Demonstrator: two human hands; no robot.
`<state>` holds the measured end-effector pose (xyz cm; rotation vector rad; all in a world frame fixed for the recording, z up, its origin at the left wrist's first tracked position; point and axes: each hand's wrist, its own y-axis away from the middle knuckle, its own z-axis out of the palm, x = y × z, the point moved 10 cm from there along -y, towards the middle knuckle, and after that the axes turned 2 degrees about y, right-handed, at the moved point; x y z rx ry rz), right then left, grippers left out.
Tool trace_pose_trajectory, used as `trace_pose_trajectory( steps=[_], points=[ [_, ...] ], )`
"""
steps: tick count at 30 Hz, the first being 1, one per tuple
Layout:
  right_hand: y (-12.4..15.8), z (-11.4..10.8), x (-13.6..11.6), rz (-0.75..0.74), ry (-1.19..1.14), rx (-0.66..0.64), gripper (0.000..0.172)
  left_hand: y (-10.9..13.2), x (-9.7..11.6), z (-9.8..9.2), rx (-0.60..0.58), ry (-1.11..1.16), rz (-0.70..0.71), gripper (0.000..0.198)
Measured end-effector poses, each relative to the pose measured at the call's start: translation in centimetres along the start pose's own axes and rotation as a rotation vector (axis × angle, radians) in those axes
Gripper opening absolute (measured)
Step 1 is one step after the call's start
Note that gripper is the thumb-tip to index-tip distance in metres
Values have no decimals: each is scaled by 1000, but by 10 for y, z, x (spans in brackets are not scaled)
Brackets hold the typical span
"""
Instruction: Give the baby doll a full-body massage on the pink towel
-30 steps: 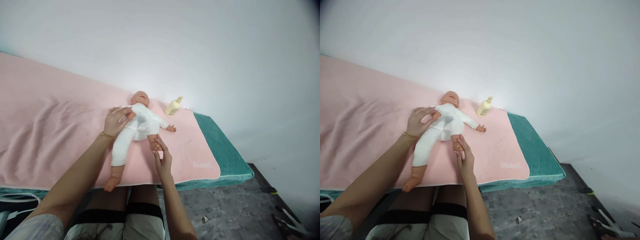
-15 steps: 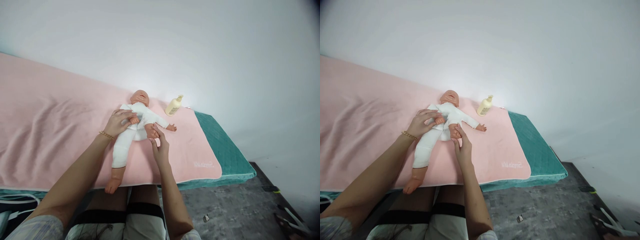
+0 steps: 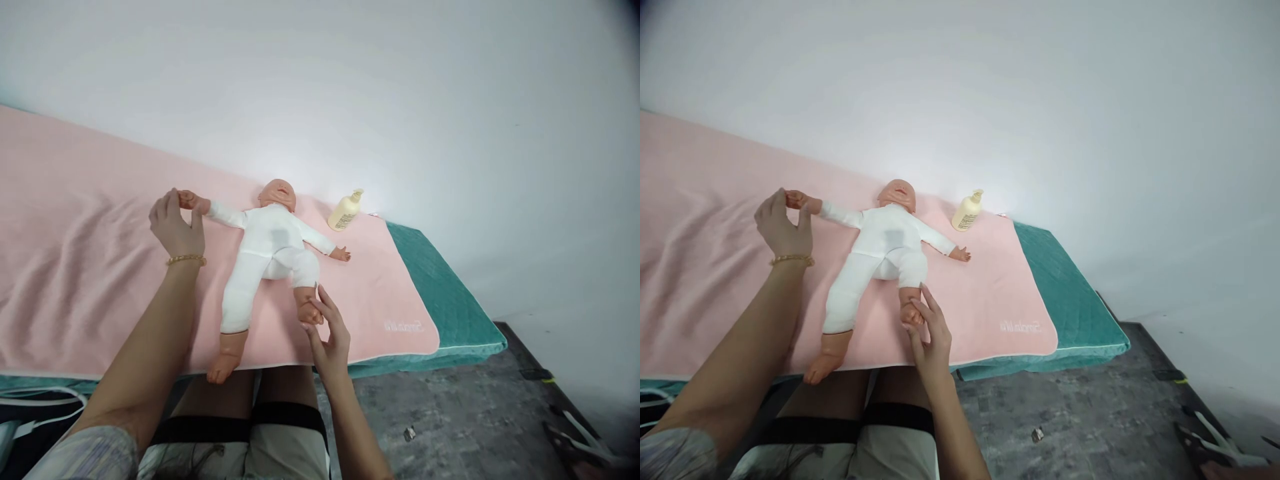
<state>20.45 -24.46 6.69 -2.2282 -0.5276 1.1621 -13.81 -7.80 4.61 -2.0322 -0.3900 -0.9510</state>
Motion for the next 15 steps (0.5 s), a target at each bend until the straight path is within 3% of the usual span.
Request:
trace_pose_trajectory(
  steps=[3, 6, 12, 15],
  points=[
    [19, 3, -2, -17, 0, -14, 46, 1, -27, 2, -66, -112, -240, 62],
    [40, 9, 2, -12, -10, -1, 44, 4, -38, 5, -137, -185, -359, 59],
    [73, 26, 14, -40, 2, 8, 42, 8, -49, 17, -312, -356, -401, 74],
    [82, 30, 21, -26, 19, 15, 44, 10, -51, 20, -343, -392, -391, 78]
  ],
)
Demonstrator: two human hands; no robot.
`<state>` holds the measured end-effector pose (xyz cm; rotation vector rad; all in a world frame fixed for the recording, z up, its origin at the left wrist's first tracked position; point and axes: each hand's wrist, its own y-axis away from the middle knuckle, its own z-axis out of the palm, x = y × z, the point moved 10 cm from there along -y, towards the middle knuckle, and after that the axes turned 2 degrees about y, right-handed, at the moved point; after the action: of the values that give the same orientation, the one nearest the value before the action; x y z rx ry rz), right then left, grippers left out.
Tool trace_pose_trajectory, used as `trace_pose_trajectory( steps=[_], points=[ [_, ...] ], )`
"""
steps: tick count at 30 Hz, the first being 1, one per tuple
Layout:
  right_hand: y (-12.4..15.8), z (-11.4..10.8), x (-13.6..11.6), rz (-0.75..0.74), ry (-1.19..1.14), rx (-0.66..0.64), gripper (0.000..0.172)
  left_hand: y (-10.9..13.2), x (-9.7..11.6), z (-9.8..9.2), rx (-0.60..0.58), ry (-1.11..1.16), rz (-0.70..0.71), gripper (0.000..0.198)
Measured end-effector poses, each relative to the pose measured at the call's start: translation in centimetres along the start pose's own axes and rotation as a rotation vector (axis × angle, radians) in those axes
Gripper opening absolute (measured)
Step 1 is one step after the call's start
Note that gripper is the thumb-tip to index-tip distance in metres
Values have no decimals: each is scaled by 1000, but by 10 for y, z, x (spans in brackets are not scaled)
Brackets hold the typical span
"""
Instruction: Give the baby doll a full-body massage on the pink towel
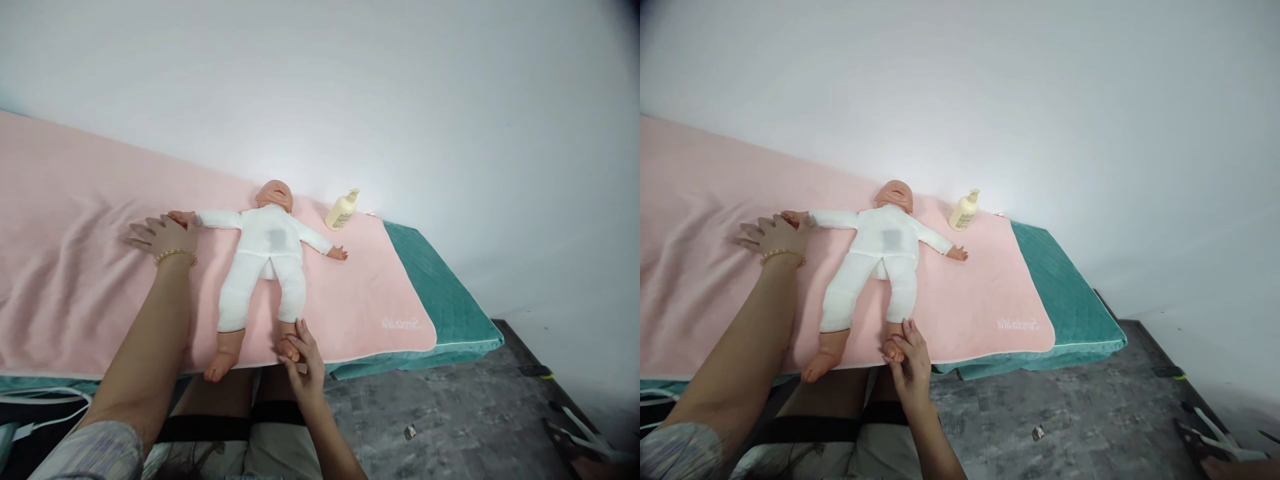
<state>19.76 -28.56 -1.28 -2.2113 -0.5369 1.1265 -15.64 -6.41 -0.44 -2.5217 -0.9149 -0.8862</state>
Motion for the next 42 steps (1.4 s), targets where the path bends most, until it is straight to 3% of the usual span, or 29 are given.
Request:
trace_pose_trajectory(
  steps=[5, 10, 16, 20, 26, 33, 42],
  points=[
    [8, 1, 11, 55, -27, 9, 44, -1, 1, -3, 46, 74, 17, 76],
    [5, -6, 15, 88, -70, 46, 45, 0, 11, -17, 143, 298, 77, 64],
    [-23, -15, 10, 47, -100, 95, 45, 10, 28, -38, 295, 551, 354, 55],
    [-55, -17, 3, 1, -117, 108, 44, 23, 41, -46, 320, 677, 516, 47],
    [-108, -10, -4, -37, -67, 26, 44, 57, 77, -40, 201, 666, 712, 34],
    [-142, 1, 5, 25, -62, -28, 40, 87, 115, 0, -107, 369, 948, 30],
    [-142, 9, 8, 47, -107, -44, 39, 92, 120, -1, -119, 390, 1022, 35]
  ],
)
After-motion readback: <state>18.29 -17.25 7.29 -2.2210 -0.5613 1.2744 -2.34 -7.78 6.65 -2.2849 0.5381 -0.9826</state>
